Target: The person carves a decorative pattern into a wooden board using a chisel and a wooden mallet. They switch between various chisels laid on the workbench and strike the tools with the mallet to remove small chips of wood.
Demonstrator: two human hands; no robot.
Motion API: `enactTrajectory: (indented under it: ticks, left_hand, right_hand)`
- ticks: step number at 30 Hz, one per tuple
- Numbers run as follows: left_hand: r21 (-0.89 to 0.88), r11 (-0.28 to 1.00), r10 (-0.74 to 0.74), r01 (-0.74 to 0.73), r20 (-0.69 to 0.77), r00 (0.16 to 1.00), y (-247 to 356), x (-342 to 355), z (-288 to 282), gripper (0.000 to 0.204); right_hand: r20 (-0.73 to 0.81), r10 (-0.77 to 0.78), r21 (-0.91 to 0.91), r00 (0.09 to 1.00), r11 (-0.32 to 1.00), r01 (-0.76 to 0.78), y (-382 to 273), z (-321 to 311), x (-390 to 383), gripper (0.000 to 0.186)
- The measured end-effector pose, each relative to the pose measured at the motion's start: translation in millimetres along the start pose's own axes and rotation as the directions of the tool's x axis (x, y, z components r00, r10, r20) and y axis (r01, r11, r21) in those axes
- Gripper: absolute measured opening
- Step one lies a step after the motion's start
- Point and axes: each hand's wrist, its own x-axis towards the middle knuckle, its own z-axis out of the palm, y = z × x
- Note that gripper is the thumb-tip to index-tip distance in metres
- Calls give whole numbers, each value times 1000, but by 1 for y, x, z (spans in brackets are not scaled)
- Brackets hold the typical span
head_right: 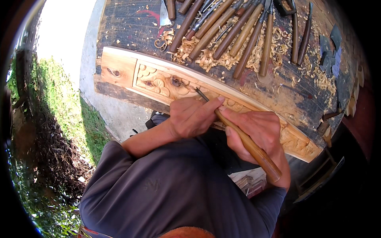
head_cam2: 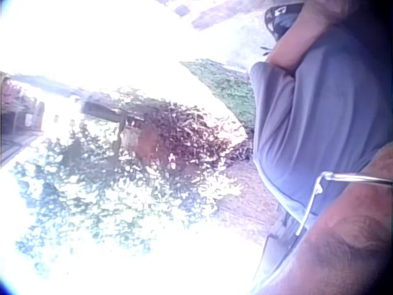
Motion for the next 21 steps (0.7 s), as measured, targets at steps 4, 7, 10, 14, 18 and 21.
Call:
enactTrajectory:
  ticks: [4,7,10,14,18,21]
  left_hand:
    - [-35,999,-33,33,2,999,2,4,0,45]
    - [-73,996,-45,44,-8,999,-1,1,1,44]
    - [-91,994,-69,67,-12,998,-1,1,0,40]
    - [-59,994,-91,92,28,995,3,7,-5,34]
    - [-49,993,-102,104,35,994,3,6,-3,31]
    - [-32,989,-143,144,43,989,5,5,-3,30]
  right_hand:
    - [5,47,-11,999,999,-47,-11,0,6,38]
    - [-10,4,18,1000,1000,-4,-15,2,11,38]
    - [23,-49,39,999,998,48,-14,1,15,35]
    - [49,-70,70,996,995,66,-6,0,14,39]
    - [-1,-117,102,993,988,116,1,5,13,40]
    - [-15,-78,122,997,989,79,4,9,13,36]
